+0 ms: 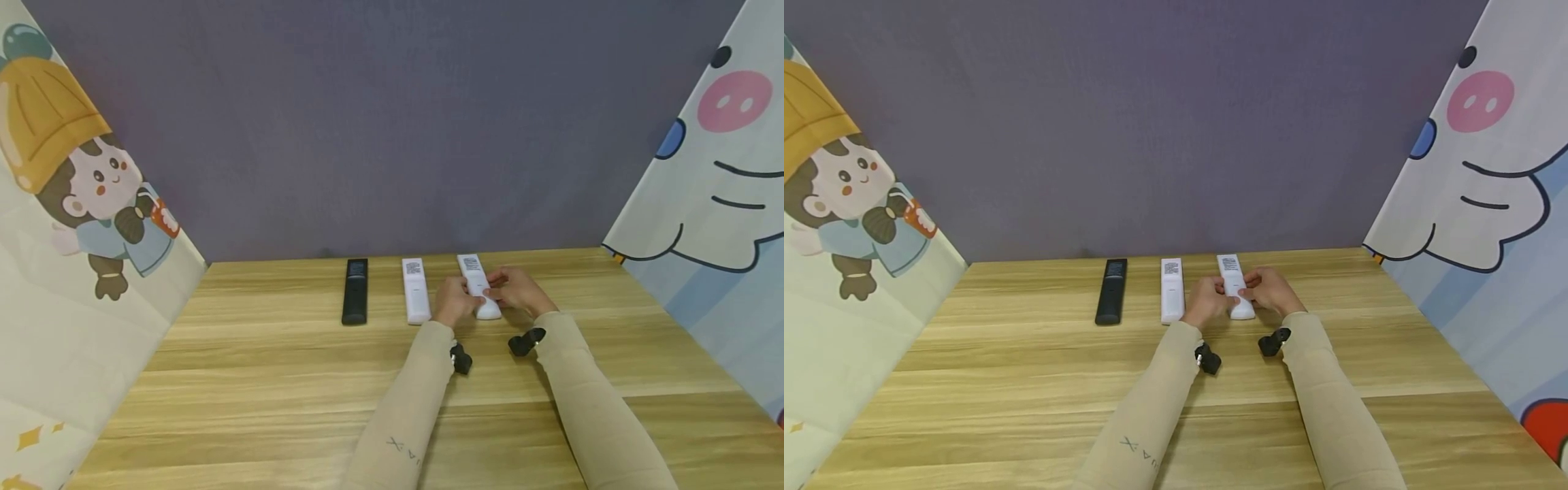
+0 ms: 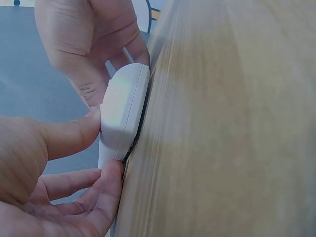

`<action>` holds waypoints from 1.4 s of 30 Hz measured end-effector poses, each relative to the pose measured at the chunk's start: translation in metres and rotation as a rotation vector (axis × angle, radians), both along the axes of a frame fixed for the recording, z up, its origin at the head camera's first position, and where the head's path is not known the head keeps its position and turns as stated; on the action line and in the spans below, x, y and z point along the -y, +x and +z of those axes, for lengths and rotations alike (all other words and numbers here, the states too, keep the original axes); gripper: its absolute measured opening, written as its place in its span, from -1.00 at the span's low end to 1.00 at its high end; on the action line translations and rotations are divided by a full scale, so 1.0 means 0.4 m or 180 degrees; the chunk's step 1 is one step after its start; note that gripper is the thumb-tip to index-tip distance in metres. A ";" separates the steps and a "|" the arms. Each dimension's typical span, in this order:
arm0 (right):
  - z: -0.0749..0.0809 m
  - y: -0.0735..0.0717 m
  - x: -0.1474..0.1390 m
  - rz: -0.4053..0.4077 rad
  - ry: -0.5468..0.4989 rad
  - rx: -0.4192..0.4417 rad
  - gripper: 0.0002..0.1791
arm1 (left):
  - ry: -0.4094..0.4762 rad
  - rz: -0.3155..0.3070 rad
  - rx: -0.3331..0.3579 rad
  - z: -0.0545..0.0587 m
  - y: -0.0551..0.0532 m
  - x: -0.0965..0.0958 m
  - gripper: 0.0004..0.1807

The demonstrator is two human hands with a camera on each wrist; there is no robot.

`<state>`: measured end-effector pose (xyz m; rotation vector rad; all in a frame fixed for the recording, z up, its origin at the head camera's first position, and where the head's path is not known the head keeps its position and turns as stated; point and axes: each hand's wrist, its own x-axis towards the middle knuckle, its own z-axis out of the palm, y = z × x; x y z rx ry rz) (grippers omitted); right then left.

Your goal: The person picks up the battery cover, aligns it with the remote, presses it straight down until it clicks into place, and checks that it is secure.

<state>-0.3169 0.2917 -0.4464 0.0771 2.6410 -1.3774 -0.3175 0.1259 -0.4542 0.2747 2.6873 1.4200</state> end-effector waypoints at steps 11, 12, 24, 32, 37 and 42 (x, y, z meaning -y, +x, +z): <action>0.003 -0.002 0.004 0.0020 0.0046 0.0110 -0.47 | -0.0091 0.0105 -0.0023 0.001 0.004 0.000 -0.67; 0.003 -0.001 0.004 0.0029 0.0053 0.0098 -0.47 | -0.0098 0.0110 -0.0023 0.001 0.004 0.000 -0.68; 0.004 -0.002 0.018 0.0090 0.0047 0.0033 -0.53 | -0.0310 0.0207 -0.0064 0.005 0.000 -0.002 -0.70; 0.008 -0.010 0.007 0.0193 0.0237 0.0062 -0.54 | -0.0508 0.0181 -0.0168 0.019 0.014 -0.009 -0.71; 0.020 -0.008 0.000 0.0249 0.0273 0.0083 -0.56 | -0.0571 0.0029 -0.0178 0.024 0.025 -0.010 -0.58; 0.023 -0.003 -0.001 0.0278 0.0288 0.0081 -0.56 | -0.0508 -0.0224 -0.0156 0.032 0.040 0.000 -0.46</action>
